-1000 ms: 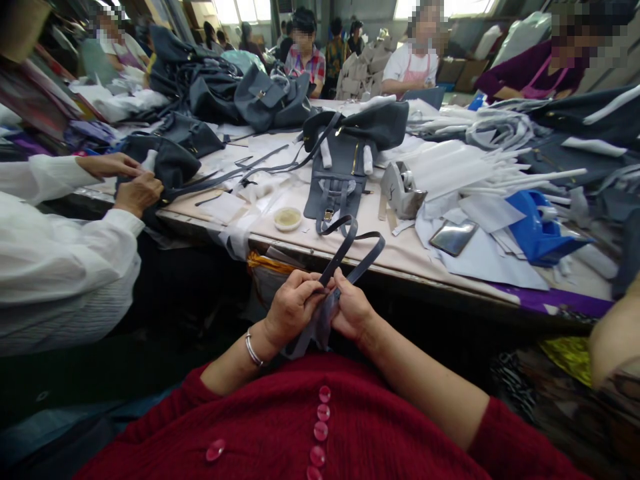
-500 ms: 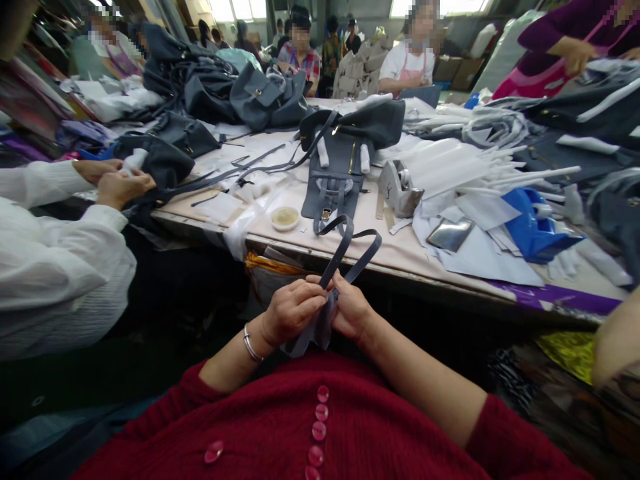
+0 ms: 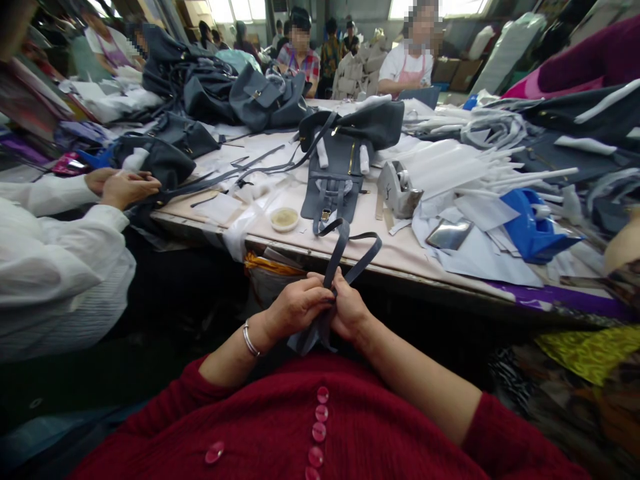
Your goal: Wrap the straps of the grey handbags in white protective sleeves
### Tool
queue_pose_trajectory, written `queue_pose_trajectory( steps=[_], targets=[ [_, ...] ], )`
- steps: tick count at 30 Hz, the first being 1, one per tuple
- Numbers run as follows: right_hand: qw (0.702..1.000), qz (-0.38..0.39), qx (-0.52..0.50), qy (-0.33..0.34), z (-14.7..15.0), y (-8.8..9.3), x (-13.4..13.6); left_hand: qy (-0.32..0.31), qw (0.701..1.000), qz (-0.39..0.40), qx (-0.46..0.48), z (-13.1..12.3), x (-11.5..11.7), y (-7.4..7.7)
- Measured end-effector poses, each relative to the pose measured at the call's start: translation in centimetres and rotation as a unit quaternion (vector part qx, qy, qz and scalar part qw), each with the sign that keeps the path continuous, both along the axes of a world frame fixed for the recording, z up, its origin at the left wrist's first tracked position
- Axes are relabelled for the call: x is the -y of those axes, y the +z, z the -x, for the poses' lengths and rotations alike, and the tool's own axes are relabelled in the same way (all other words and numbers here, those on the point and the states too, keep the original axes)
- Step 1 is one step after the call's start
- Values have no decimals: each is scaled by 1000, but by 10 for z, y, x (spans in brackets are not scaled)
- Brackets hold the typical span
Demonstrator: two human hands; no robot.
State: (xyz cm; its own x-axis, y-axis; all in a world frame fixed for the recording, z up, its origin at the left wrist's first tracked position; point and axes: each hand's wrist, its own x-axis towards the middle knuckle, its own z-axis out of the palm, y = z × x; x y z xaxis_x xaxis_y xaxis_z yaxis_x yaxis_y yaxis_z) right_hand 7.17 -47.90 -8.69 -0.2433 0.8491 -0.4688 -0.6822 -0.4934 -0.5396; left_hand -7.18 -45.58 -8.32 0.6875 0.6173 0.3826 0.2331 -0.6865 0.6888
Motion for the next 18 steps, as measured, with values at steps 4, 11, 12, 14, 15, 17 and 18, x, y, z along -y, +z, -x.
queue_pose_trajectory(
  steps=[4, 11, 12, 14, 15, 17, 18],
  targets=[
    [1000, 4, 10, 5, 0, 0, 1, -3, 999, -23, -46, -1, 0, 2],
    [1000, -7, -4, 10, 0, -3, 0, 23, 991, -82, -103, 1, 1, -6],
    [1000, -4, -8, 9, 1, -3, 0, 23, 991, -80, -102, 2, 1, -7],
    [1000, 10, -13, 7, 1, -1, -1, 19, 993, -72, -96, 3, 1, -9],
    [1000, 16, -11, 6, 1, 0, -1, 17, 993, -67, -94, 4, 2, -9],
    [1000, 24, 0, 5, 1, 1, -1, 14, 994, -55, -88, 6, 2, -10],
    [1000, 26, 7, 7, 0, 1, -1, 11, 995, -48, -85, 6, 2, -10]
  ],
)
